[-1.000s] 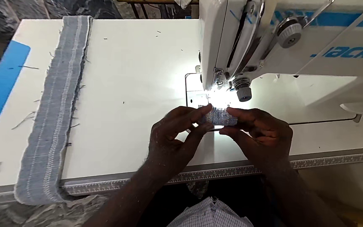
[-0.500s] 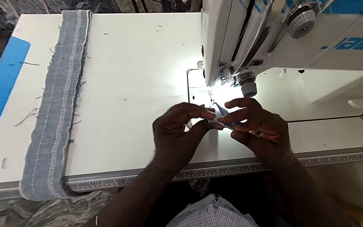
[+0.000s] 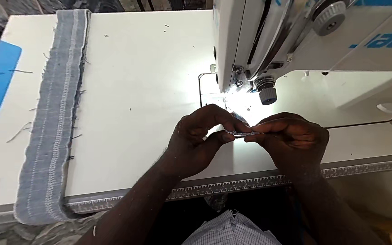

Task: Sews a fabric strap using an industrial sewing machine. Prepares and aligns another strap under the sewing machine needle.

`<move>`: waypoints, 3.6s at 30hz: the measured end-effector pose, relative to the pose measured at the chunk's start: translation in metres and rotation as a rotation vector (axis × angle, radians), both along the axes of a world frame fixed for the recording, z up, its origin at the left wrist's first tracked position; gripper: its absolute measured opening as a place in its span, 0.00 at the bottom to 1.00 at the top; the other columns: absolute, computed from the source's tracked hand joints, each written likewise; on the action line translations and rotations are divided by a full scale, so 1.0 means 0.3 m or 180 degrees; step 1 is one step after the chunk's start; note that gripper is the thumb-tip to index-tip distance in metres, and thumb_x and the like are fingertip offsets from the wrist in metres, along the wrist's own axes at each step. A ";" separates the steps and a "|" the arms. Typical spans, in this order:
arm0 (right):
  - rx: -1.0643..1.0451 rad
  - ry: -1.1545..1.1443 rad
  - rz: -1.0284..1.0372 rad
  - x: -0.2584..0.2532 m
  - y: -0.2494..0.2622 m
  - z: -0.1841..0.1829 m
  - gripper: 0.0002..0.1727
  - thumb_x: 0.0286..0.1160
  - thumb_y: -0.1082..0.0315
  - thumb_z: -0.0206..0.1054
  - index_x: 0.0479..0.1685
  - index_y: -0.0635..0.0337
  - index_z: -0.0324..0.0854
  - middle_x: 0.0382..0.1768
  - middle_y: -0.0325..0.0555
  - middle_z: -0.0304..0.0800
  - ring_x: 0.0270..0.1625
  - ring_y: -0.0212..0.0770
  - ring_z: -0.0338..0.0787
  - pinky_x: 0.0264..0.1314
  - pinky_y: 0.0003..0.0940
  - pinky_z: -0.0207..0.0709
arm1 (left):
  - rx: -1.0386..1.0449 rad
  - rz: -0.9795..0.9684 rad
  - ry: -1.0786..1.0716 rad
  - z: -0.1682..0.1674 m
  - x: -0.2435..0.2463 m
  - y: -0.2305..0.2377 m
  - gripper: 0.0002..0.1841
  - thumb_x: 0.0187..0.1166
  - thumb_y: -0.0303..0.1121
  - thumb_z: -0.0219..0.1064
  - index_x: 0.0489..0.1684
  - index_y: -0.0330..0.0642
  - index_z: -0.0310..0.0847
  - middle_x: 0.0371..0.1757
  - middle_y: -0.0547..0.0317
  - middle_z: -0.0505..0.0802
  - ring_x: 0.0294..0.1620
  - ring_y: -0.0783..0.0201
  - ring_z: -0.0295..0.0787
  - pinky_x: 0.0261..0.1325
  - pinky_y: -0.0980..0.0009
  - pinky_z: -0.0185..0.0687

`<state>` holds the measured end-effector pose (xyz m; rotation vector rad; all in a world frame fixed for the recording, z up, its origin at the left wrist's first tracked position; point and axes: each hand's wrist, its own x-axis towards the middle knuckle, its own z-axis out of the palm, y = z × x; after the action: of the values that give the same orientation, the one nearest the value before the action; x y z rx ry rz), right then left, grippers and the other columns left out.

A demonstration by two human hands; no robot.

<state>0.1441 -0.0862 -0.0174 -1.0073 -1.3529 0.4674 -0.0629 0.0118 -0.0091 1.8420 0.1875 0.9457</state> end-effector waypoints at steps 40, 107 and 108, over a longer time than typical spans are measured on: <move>-0.0957 -0.2212 0.0417 0.066 -0.033 0.154 0.07 0.74 0.60 0.71 0.43 0.45 0.95 0.41 0.26 0.92 0.37 0.21 0.87 0.37 0.18 0.83 | 0.1853 0.1725 0.1648 0.028 -0.020 -0.214 0.08 0.82 0.36 0.66 0.44 0.48 0.91 0.45 0.62 0.93 0.48 0.62 0.87 0.49 0.60 0.79; -0.0899 -0.3361 -0.0512 -0.008 0.177 -0.067 0.19 0.77 0.72 0.59 0.64 0.61 0.88 0.57 0.58 0.86 0.60 0.58 0.85 0.60 0.47 0.81 | 0.2458 0.1791 0.2235 -0.095 0.012 0.016 0.17 0.82 0.41 0.56 0.57 0.49 0.90 0.62 0.54 0.91 0.74 0.51 0.80 0.79 0.47 0.67; -0.0951 -0.3412 -0.0520 -0.011 0.179 -0.065 0.19 0.78 0.72 0.59 0.65 0.60 0.88 0.58 0.58 0.86 0.61 0.59 0.85 0.61 0.47 0.81 | 0.2490 0.1822 0.2231 -0.092 0.014 0.013 0.17 0.81 0.41 0.57 0.55 0.49 0.91 0.61 0.55 0.91 0.71 0.52 0.82 0.76 0.49 0.71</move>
<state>0.1410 -0.0325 -0.0368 -1.7238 -2.1438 -0.0467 -0.0587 0.0156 -0.0366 2.8986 0.9164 0.7425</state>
